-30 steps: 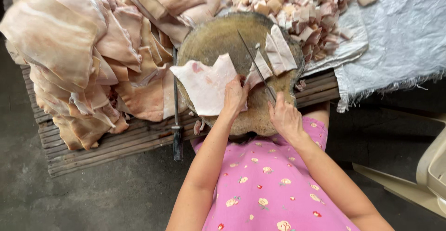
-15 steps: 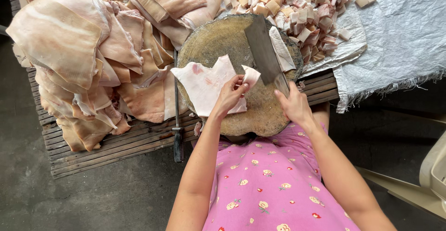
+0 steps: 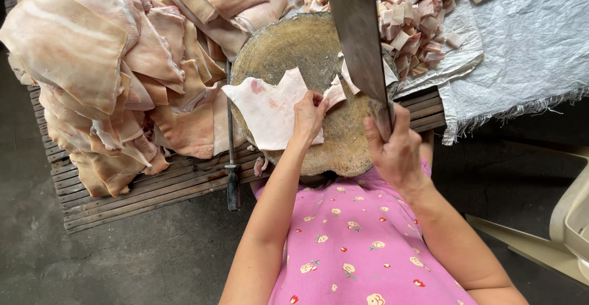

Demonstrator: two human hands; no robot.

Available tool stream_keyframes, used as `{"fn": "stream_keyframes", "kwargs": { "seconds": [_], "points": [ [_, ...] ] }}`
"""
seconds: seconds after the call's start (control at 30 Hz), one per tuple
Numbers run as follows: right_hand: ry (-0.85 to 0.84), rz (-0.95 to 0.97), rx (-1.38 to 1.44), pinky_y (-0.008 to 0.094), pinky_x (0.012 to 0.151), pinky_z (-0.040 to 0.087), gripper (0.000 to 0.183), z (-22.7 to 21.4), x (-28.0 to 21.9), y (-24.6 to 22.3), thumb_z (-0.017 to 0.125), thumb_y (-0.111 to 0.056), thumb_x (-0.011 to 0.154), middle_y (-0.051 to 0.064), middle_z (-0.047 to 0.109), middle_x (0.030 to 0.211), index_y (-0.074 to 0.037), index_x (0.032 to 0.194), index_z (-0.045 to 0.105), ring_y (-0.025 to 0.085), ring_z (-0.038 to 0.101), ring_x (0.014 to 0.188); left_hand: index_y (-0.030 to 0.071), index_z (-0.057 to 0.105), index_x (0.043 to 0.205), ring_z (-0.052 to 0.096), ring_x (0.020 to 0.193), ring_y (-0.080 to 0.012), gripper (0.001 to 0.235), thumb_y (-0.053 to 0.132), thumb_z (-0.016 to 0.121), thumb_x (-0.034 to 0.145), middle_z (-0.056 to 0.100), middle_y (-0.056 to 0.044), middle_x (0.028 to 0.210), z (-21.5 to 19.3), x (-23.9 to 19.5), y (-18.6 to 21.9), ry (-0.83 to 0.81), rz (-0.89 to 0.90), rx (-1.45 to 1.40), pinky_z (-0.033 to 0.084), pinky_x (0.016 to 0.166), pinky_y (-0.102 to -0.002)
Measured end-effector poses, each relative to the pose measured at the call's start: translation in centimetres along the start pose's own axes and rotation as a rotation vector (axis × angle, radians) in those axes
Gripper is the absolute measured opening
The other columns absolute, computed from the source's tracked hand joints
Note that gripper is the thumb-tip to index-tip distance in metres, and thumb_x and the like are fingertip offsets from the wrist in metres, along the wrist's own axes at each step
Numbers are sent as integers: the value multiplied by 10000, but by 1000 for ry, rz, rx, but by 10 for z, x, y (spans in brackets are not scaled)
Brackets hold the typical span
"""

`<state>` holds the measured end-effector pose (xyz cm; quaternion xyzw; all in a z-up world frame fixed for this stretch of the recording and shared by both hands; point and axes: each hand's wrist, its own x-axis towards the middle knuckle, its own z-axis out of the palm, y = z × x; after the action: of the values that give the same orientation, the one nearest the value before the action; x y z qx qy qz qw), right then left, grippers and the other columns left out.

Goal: The person slices large pieces of pork skin into strips and then chops them into small cubes using a large cleaver on a wooden cutting board.

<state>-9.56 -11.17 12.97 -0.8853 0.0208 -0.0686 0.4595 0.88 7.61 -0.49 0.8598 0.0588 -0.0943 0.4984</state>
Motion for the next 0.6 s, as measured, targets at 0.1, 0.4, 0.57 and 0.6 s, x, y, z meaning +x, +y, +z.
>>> {"fn": "stream_keyframes", "kwargs": {
  "seconds": [0.1, 0.4, 0.57, 0.6],
  "points": [
    [-34, 10, -72, 533, 590, 579, 371, 33, -2, 10, 544, -283, 1077, 243, 693, 768, 27, 1241, 423, 437, 710, 666, -31, 666, 994, 727, 764, -270, 233, 166, 742, 897, 745, -180, 855, -1, 2, 4, 3, 29, 11, 579, 719, -380],
    [-309, 405, -124, 485, 528, 598, 373, 19, 6, 20, 546, -313, 1033, 238, 700, 700, -11, 1249, 506, 377, 743, 603, -48, 673, 1015, 720, 790, -296, 181, 124, 648, 965, 743, -203, 873, 0, -2, 11, -22, 82, 2, 568, 749, -415],
    [-34, 50, -108, 459, 510, 569, 397, -16, 12, -15, 596, -270, 1041, 250, 718, 786, 44, 1257, 485, 354, 733, 611, -41, 664, 1144, 727, 767, -196, 240, 102, 532, 1005, 716, -174, 1019, 8, -5, 17, -85, -74, -179, 600, 679, -343],
    [3, -16, -95, 448, 502, 571, 405, -16, 11, -17, 597, -261, 1046, 249, 727, 820, 54, 1263, 464, 348, 734, 609, -49, 658, 1158, 724, 763, -186, 245, 99, 521, 1018, 695, -182, 1056, 8, -6, 17, -70, -69, -187, 599, 678, -335]
  ]
}}
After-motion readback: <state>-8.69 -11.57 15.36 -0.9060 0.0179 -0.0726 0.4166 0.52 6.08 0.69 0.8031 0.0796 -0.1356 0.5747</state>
